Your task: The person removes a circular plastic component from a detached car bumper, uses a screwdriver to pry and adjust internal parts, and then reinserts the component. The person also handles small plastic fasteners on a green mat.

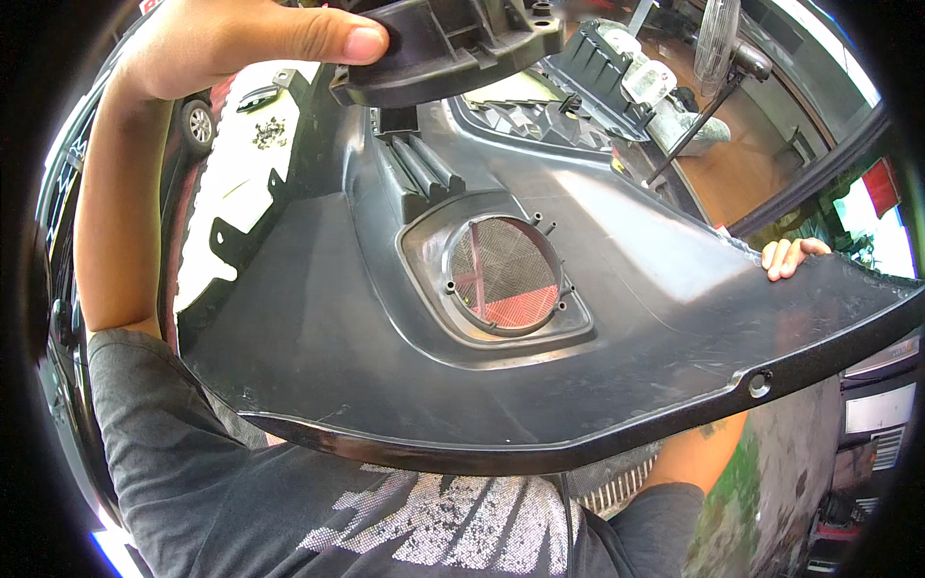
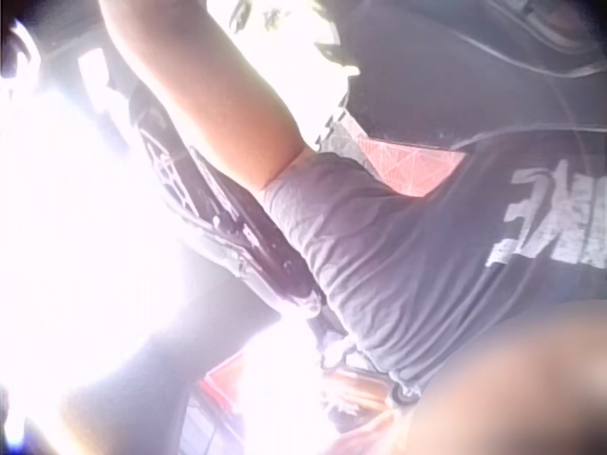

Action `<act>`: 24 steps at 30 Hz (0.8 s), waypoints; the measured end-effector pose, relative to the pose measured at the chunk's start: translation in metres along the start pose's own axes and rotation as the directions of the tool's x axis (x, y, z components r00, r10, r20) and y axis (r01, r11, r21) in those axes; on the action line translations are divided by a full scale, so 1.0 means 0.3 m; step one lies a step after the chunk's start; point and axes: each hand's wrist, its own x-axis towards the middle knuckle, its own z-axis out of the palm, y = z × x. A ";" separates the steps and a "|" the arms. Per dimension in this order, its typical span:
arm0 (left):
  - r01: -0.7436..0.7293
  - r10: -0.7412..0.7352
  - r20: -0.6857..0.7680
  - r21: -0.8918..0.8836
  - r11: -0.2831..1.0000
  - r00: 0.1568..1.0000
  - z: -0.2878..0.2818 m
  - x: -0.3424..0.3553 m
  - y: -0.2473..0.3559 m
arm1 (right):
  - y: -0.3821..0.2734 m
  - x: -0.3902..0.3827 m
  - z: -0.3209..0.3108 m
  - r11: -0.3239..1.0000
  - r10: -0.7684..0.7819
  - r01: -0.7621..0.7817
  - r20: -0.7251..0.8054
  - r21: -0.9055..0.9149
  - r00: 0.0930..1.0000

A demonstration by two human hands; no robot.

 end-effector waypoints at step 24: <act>0.704 -0.726 -0.005 0.254 0.664 0.687 0.109 -0.210 -0.209 | 0.004 -0.121 -0.187 0.999 0.048 -0.047 0.051 -0.011 0.998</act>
